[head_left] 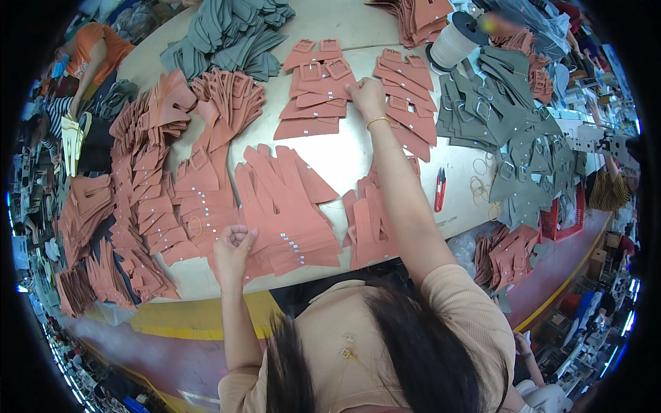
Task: The person uses a red utility knife to trim the edges of pink fabric pieces on a worktable. She repeatedly picks up pieces, cuts along the edges, and places them back on the table. Other workers are visible in the background.
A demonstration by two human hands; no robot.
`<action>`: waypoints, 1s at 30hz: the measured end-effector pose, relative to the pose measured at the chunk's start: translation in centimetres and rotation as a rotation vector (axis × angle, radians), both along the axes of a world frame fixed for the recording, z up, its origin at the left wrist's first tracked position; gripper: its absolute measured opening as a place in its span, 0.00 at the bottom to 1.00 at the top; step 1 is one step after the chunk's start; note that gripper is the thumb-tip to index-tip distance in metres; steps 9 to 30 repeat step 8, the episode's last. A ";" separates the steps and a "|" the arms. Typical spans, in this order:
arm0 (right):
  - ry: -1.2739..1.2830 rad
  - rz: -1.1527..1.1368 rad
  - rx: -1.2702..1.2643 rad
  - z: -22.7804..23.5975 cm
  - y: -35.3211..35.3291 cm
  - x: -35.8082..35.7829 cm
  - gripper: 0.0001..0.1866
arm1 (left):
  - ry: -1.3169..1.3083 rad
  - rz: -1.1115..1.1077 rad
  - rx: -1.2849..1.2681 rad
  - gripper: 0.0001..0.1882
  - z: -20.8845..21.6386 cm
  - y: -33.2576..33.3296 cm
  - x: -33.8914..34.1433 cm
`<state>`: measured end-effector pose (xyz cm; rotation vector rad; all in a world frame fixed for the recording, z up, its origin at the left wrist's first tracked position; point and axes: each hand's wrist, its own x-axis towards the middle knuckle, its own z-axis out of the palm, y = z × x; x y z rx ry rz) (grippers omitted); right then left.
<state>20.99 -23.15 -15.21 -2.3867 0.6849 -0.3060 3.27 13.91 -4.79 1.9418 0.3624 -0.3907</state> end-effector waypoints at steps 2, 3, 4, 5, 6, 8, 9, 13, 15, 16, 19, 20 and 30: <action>0.006 -0.039 -0.021 -0.9 0.1 1.1 0.19 | 0.002 -0.005 -0.005 0.11 0.0 0.0 0.0; 0.014 -0.062 -0.029 -1.2 0.1 1.2 0.21 | 0.007 -0.013 -0.004 0.11 -0.1 0.1 0.0; 0.060 -0.039 0.020 -1.1 -0.2 1.3 0.19 | 0.008 -0.023 -0.005 0.11 -0.1 0.1 0.1; 0.104 -0.017 0.067 -0.9 -0.8 1.6 0.17 | 0.014 -0.032 -0.025 0.11 -0.1 0.1 0.2; 0.130 0.015 0.116 -0.5 -1.3 1.9 0.16 | 0.019 -0.037 -0.046 0.11 -0.2 0.1 0.3; 0.195 -0.005 0.481 -0.2 -2.0 2.4 0.14 | 0.026 -0.043 -0.068 0.11 -0.3 0.2 0.2; 0.195 -0.005 0.481 -0.2 -2.0 2.4 0.14 | 0.026 -0.043 -0.068 0.11 -0.3 0.2 0.2; 0.195 -0.005 0.481 -0.2 -2.0 2.4 0.14 | 0.026 -0.043 -0.068 0.11 -0.3 0.2 0.2; 0.195 -0.005 0.481 -0.2 -2.0 2.4 0.14 | 0.026 -0.043 -0.068 0.11 -0.3 0.2 0.2; 0.195 -0.005 0.481 -0.2 -2.0 2.4 0.14 | 0.026 -0.043 -0.068 0.11 -0.3 0.2 0.2; 0.195 -0.005 0.481 -0.2 -2.0 2.4 0.14 | 0.026 -0.043 -0.068 0.11 -0.3 0.2 0.2; 0.195 -0.005 0.481 -0.2 -2.0 2.4 0.14 | 0.026 -0.043 -0.068 0.11 -0.3 0.2 0.2; 0.195 -0.005 0.481 -0.2 -2.0 2.4 0.14 | 0.026 -0.043 -0.068 0.11 -0.3 0.2 0.2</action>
